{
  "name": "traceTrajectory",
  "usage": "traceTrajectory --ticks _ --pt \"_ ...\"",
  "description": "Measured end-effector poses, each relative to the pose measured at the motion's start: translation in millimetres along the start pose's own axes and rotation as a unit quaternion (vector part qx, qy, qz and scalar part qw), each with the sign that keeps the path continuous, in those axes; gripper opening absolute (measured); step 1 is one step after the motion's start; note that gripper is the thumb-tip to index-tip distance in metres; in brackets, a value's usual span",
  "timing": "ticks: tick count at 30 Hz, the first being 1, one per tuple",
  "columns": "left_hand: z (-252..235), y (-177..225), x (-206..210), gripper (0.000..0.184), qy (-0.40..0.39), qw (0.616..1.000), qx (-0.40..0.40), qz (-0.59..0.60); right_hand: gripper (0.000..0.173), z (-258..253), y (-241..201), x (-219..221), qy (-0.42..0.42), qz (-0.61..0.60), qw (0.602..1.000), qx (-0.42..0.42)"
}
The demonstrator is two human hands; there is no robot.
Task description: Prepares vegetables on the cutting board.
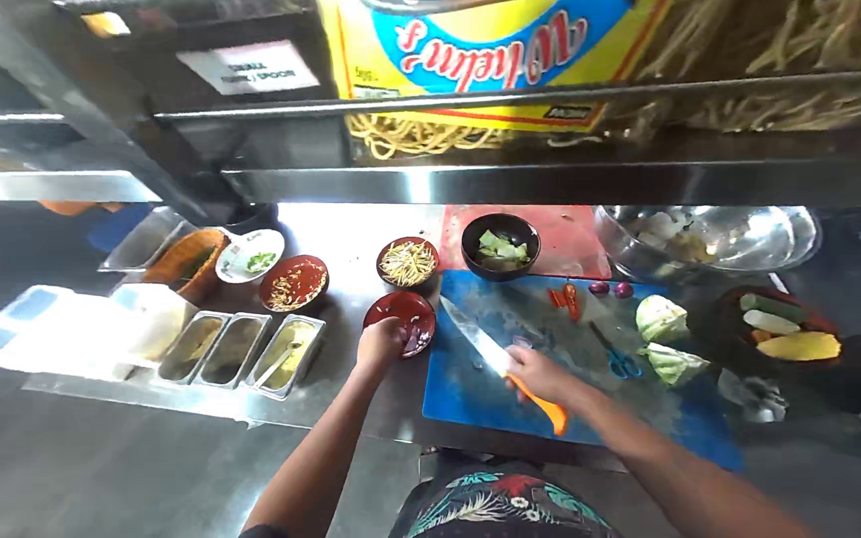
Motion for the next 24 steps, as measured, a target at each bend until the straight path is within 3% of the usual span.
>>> traceTrajectory --ticks 3,6,9,15,20,24 --pt "7 32 23 0.028 0.030 0.992 0.120 -0.026 0.033 31 53 -32 0.027 -0.031 0.999 0.025" --pt "12 81 67 0.034 -0.074 0.969 0.233 -0.043 0.033 58 106 -31 0.034 -0.086 0.994 0.065" --pt "11 108 100 0.046 -0.159 0.939 0.283 -0.112 0.032 71 137 -11 0.064 -0.151 0.983 0.080" --pt "18 93 116 0.024 -0.164 0.931 0.305 -0.116 0.029 64 150 24 0.098 -0.175 0.977 0.073" --pt "19 96 120 0.025 -0.152 0.941 0.267 -0.143 0.030 68 145 36 0.138 -0.178 0.971 0.075" --pt "18 90 112 0.022 -0.148 0.954 0.246 -0.089 0.032 77 137 42 0.091 -0.128 0.982 0.102"
Point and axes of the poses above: each hand's wrist, its own z-axis away from the middle knuckle, its own x-axis out of the palm, y = z × x, the point moved 3 cm from there along -z, towards the middle knuckle, and after that the axes turned 6 degrees about -z, right-handed, at the moved point
